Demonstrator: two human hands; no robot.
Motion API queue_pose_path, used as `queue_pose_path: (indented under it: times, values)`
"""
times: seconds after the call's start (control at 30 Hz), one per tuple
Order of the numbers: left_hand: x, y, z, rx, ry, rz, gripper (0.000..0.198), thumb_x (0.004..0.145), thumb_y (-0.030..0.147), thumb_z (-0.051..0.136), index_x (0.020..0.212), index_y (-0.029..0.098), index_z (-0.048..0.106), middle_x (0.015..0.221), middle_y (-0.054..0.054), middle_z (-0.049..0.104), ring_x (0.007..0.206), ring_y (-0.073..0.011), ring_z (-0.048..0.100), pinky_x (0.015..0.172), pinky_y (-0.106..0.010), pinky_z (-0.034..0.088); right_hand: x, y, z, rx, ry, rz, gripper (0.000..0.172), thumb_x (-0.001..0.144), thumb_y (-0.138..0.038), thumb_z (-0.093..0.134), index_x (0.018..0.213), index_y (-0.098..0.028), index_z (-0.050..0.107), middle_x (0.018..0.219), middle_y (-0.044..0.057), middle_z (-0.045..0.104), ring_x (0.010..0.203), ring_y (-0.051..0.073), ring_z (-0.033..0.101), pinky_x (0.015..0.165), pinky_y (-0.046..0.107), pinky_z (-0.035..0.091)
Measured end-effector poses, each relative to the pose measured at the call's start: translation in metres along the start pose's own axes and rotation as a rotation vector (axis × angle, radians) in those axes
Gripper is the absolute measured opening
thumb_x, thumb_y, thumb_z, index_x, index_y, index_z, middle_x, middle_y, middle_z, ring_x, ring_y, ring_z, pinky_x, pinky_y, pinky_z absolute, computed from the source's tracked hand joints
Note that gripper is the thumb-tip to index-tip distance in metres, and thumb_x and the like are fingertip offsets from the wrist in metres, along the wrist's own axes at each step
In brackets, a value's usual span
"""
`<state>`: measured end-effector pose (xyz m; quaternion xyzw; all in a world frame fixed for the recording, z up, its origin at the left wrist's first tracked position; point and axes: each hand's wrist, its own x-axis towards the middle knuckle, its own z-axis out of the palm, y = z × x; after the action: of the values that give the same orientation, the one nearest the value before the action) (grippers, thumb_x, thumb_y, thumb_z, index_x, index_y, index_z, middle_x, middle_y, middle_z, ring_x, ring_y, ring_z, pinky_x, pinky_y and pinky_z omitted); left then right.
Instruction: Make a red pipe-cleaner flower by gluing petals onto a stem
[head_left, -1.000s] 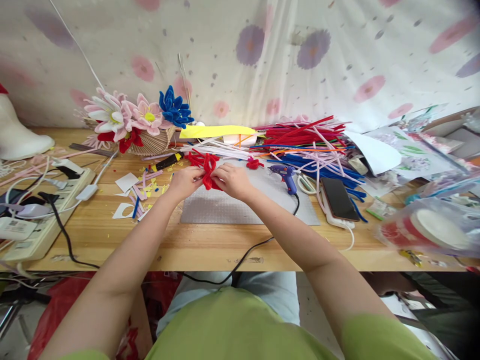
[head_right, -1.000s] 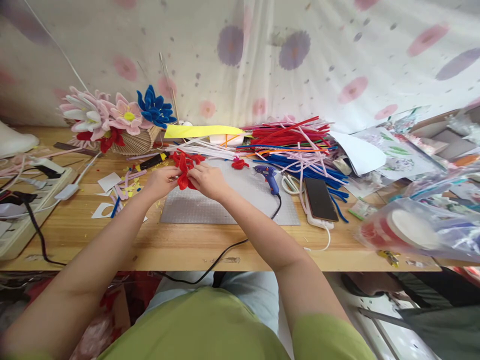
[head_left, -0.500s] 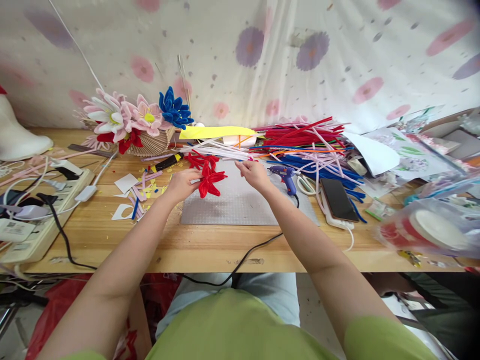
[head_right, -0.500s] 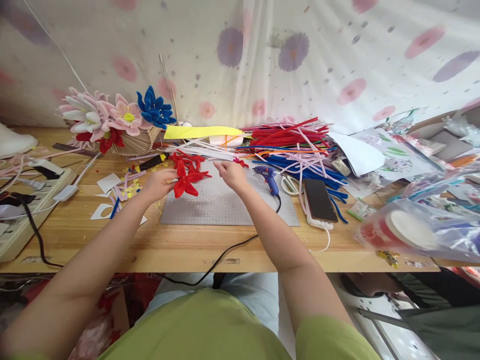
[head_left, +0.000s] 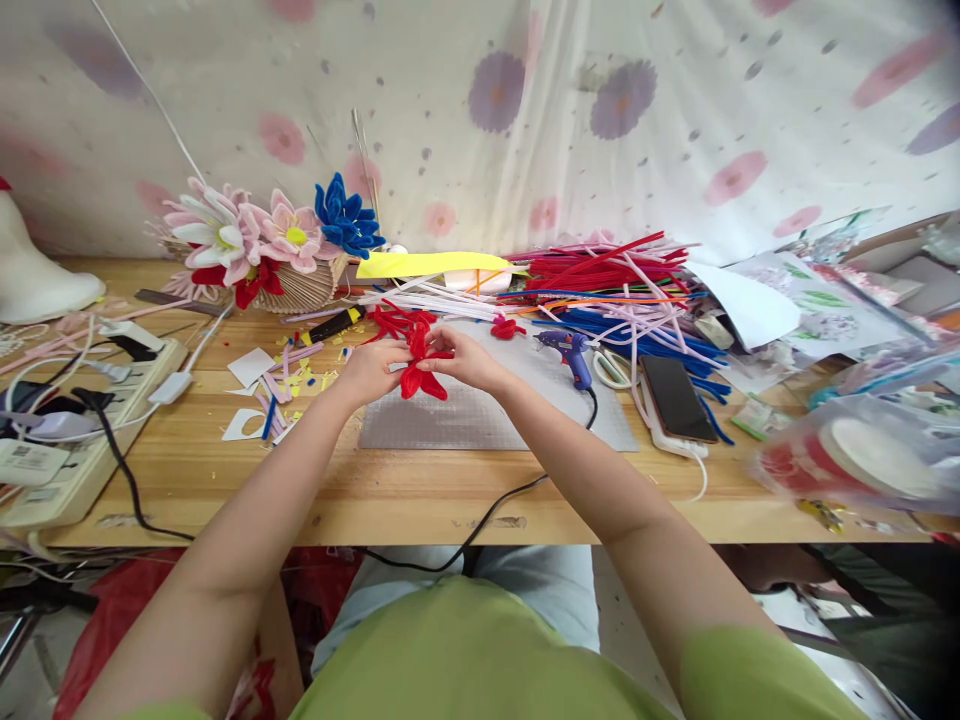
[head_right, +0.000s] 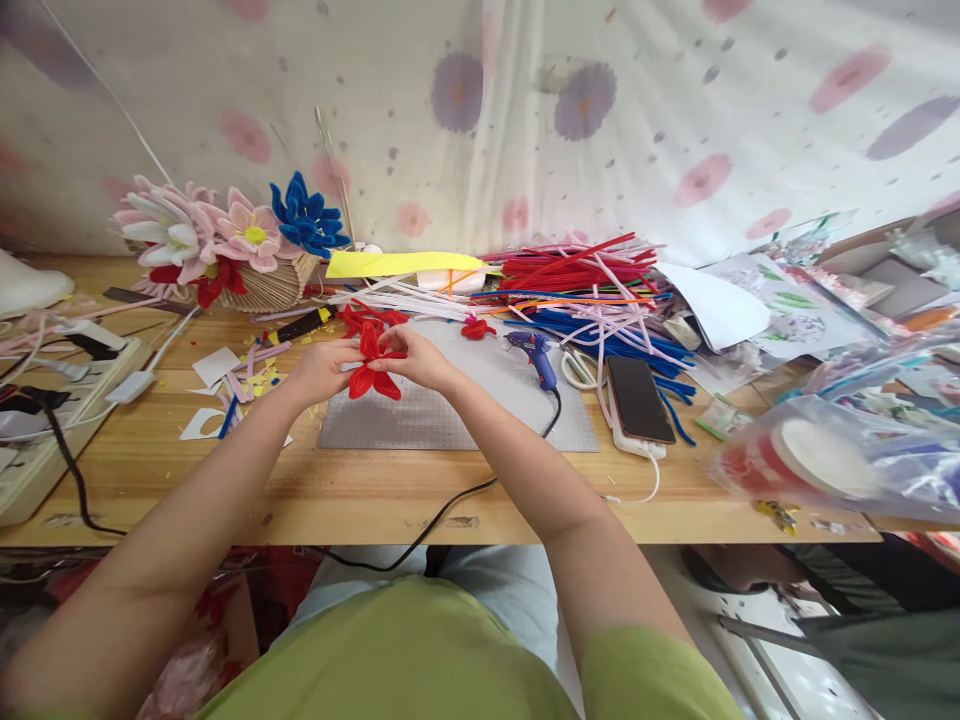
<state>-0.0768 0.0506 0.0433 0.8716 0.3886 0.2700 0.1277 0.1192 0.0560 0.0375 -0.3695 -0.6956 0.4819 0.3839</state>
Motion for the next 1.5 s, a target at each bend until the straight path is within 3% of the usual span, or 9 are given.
queue_pose_path:
  times: [0.17,0.4,0.8,1.03,1.3,1.5]
  values:
    - [-0.002,0.005,-0.003,0.091,0.025,0.037,0.031,0.084,0.037,0.049,0.081,0.023,0.076,0.091,-0.006,0.073,0.088,-0.0192,0.066,0.073,-0.027,0.047,0.001,0.003,0.005,0.174,-0.049,0.059,0.045,0.056,-0.04,0.079,0.085,-0.019,0.053,0.09,0.001,0.063,0.086,0.016,0.06,0.086,0.035,0.047]
    - [-0.001,0.009,-0.001,0.163,0.021,0.094,0.031,0.085,0.036,0.048,0.079,0.023,0.076,0.087,-0.006,0.073,0.084,-0.0182,0.066,0.069,-0.026,0.046,0.001,0.002,0.003,0.176,-0.063,0.103,0.048,0.05,-0.037,0.083,0.083,-0.018,0.054,0.089,0.001,0.063,0.086,0.017,0.06,0.084,0.035,0.047]
    - [-0.002,0.01,0.0,0.062,0.01,-0.006,0.03,0.083,0.037,0.05,0.078,0.022,0.075,0.09,-0.006,0.073,0.087,-0.0195,0.066,0.072,-0.027,0.047,0.002,0.001,0.002,0.12,-0.02,0.121,0.048,0.052,-0.038,0.082,0.084,-0.018,0.053,0.088,0.001,0.063,0.084,0.016,0.06,0.082,0.034,0.048]
    - [0.001,0.002,-0.003,-0.051,0.027,-0.02,0.031,0.084,0.037,0.048,0.087,0.02,0.074,0.1,-0.007,0.072,0.094,-0.02,0.065,0.08,-0.027,0.047,0.0,-0.007,-0.012,0.278,-0.036,0.166,0.043,0.061,-0.043,0.077,0.088,-0.02,0.053,0.082,0.0,0.065,0.08,0.014,0.062,0.077,0.031,0.049]
    - [0.002,0.003,-0.004,0.036,0.028,0.015,0.026,0.083,0.034,0.051,0.085,0.019,0.072,0.088,-0.007,0.072,0.082,-0.0182,0.065,0.071,-0.026,0.046,0.0,0.002,-0.005,0.249,-0.028,0.144,0.042,0.056,-0.035,0.081,0.085,-0.02,0.053,0.082,-0.001,0.065,0.08,0.014,0.061,0.078,0.03,0.048]
    - [0.0,0.002,-0.006,-0.046,0.029,-0.002,0.026,0.082,0.032,0.05,0.085,0.019,0.072,0.093,-0.007,0.072,0.088,-0.0183,0.065,0.075,-0.026,0.047,-0.009,0.004,-0.011,0.386,0.004,0.245,0.04,0.068,-0.049,0.072,0.09,-0.021,0.055,0.082,-0.001,0.065,0.072,0.011,0.061,0.075,0.028,0.05]
